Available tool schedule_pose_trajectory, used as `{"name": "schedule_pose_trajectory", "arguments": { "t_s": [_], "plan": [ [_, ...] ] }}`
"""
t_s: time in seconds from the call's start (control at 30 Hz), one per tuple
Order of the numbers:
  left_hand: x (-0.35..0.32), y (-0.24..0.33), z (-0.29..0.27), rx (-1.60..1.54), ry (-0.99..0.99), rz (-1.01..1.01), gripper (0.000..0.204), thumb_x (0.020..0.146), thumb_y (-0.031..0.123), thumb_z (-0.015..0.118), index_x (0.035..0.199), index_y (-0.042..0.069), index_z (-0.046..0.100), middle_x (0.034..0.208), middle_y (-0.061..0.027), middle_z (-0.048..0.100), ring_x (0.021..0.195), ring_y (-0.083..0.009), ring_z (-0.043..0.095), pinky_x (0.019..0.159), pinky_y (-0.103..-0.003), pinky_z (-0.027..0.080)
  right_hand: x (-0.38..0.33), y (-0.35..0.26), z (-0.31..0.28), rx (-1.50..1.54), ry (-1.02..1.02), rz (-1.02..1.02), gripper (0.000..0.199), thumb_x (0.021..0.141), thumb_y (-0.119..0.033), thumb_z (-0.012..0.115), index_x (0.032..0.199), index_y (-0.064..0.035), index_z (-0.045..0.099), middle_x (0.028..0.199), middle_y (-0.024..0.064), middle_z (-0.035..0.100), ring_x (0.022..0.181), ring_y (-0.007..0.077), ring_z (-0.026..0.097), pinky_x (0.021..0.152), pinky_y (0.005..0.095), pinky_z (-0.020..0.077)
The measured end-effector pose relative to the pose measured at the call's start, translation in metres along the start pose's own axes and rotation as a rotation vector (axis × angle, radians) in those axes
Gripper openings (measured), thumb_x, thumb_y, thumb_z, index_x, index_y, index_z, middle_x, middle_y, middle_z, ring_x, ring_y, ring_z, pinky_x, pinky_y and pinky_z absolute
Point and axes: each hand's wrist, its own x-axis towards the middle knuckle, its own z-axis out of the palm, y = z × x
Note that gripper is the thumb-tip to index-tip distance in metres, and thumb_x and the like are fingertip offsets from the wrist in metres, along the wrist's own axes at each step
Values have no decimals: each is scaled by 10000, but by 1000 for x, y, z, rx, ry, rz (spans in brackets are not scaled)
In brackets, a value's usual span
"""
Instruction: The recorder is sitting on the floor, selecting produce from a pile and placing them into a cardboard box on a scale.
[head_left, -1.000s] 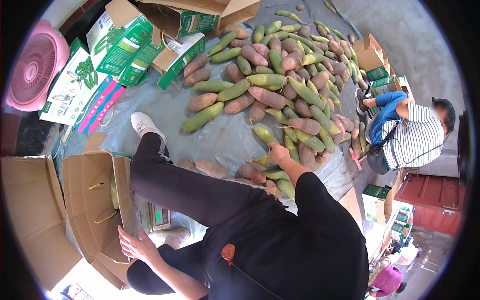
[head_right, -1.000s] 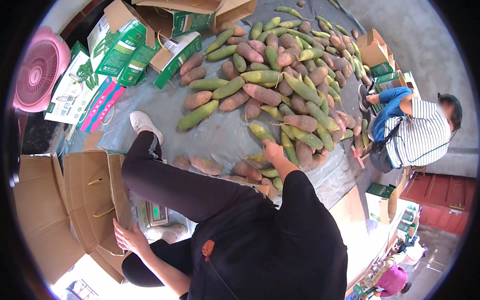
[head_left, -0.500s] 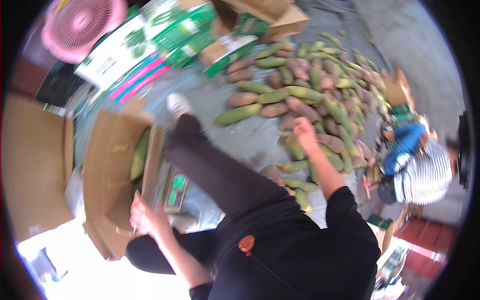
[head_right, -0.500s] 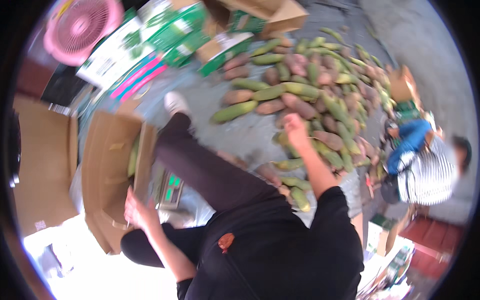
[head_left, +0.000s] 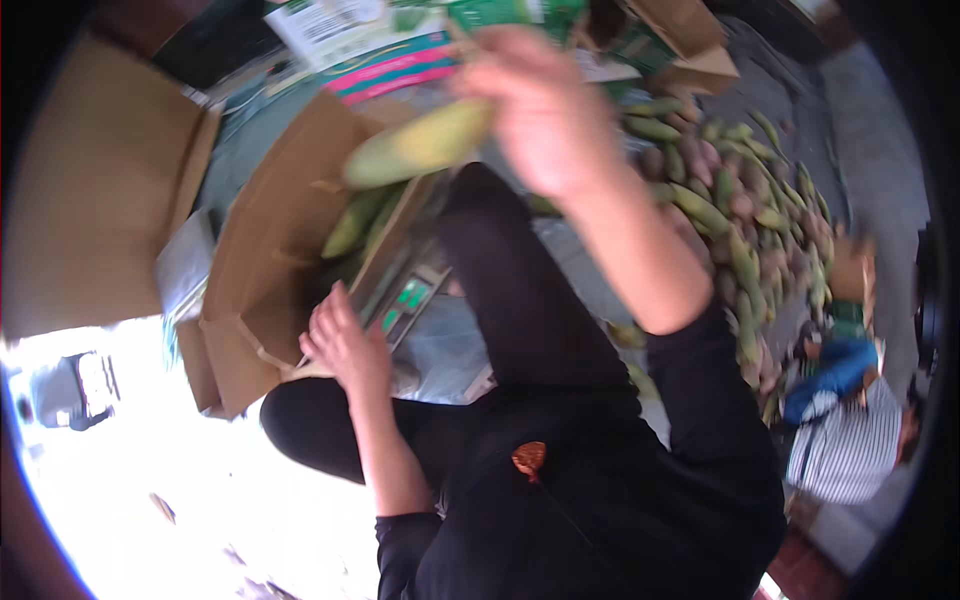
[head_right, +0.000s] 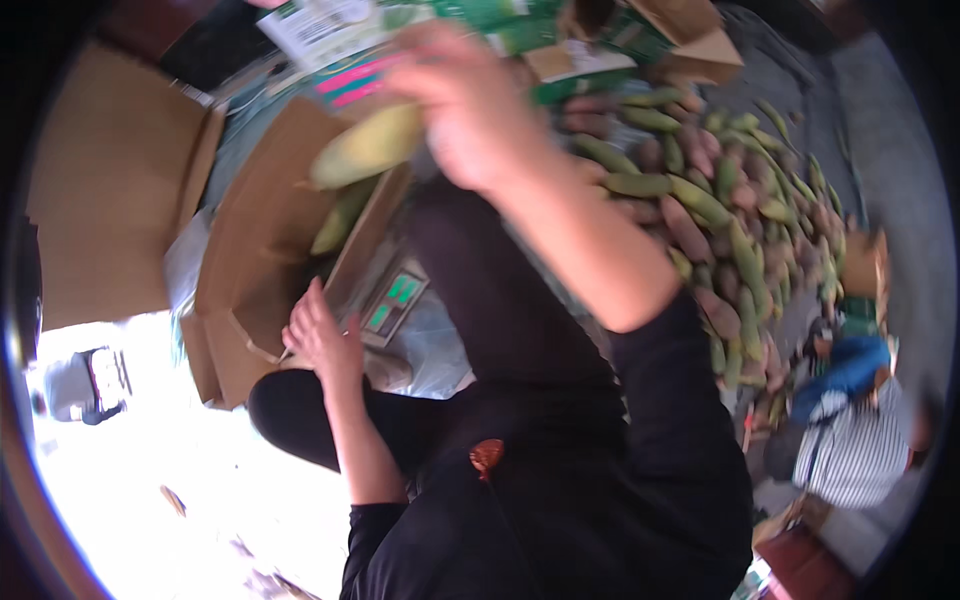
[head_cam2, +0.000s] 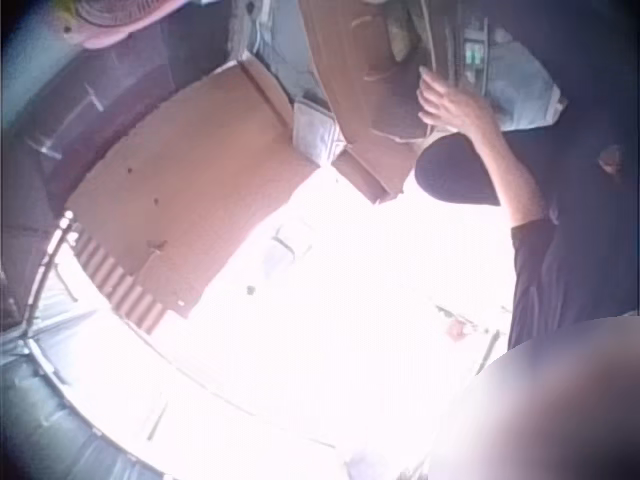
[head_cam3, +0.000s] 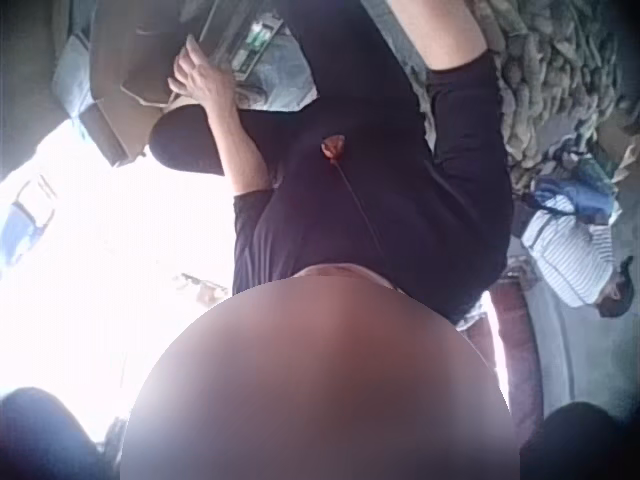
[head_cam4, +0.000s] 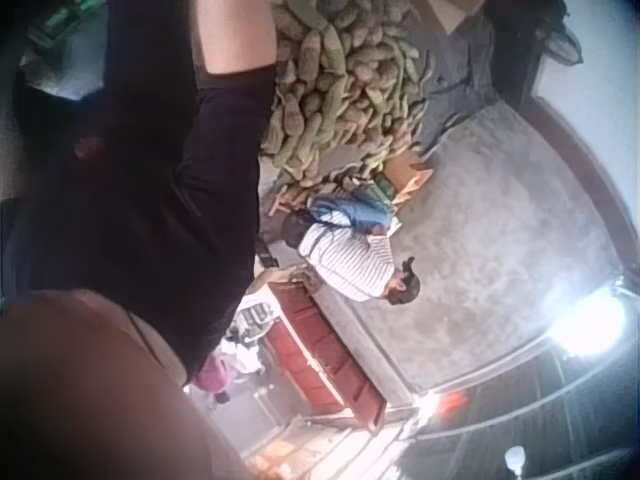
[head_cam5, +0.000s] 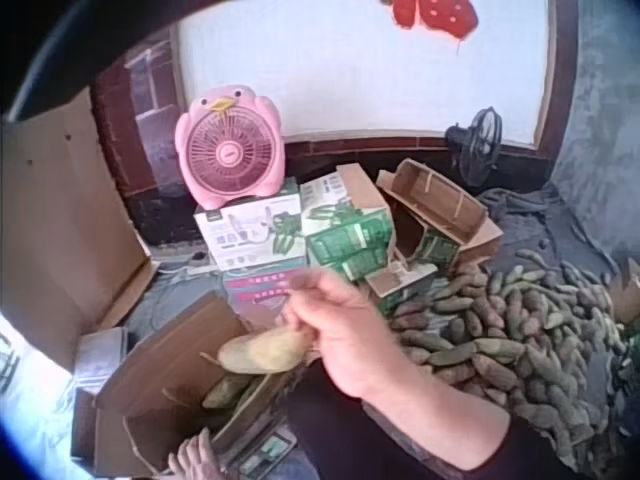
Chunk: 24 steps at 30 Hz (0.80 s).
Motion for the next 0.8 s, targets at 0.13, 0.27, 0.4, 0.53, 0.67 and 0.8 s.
{"name": "schedule_pose_trajectory", "arguments": {
  "t_s": [0.13, 0.27, 0.4, 0.53, 0.67, 0.8],
  "plan": [
    [-4, -5, 0, 19, 21, 29, 791, 690, 188, 738, 1384, 130, 362, 1279, -106, 484, 1219, -281, 416, 1009, -537, 239, 5, 70, 32, -338, -68, 161, 351, 844, -125, 595, 1154, 26, 529, 985, 107, 623, 826, 163, 586, 725, 288, 459],
    [-5, -5, 4, -11, 19, 57, 761, 717, 183, 713, 1388, 137, 358, 1291, -112, 483, 1222, -297, 412, 1014, -529, 232, -22, 77, -17, -353, -52, 239, 297, 875, -82, 564, 1159, 1, 532, 964, 92, 613, 747, 109, 563, 613, 264, 472],
    [-5, -5, 5, 20, 20, 21, 750, 741, 206, 710, 1399, 166, 353, 1309, -107, 479, 1241, -304, 403, 1032, -523, 215, -63, 84, -120, -670, 186, 222, 209, 876, -102, 581, 1060, -4, 582, 944, 68, 643, 884, 125, 604, 772, 275, 482],
    [-6, -2, 6, 72, 21, -8, 745, 740, 205, 715, 1393, 168, 359, 1295, -106, 490, 1235, -300, 411, 1029, -527, 219, -146, 88, -220, -996, 441, 326, 201, 791, -154, 615, 950, -31, 637, 894, 134, 669, 831, 272, 642, 722, 365, 494],
    [-4, 2, 9, 93, 16, -15, 746, 740, 212, 721, 1390, 165, 357, 1294, -102, 491, 1230, -292, 416, 1031, -527, 219, -255, 110, -307, -1263, 547, 568, 165, 786, -149, 591, 894, -49, 666, 928, 186, 654, 888, 358, 617, 772, 420, 487],
    [-4, 1, 9, 107, 24, -12, 742, 742, 211, 721, 1387, 164, 358, 1295, -101, 490, 1228, -289, 418, 1029, -520, 225, -324, 103, -337, -1411, 610, 893, 186, 757, -160, 605, 907, -87, 687, 908, 142, 674, 887, 317, 631, 793, 378, 493]
  ]
}}
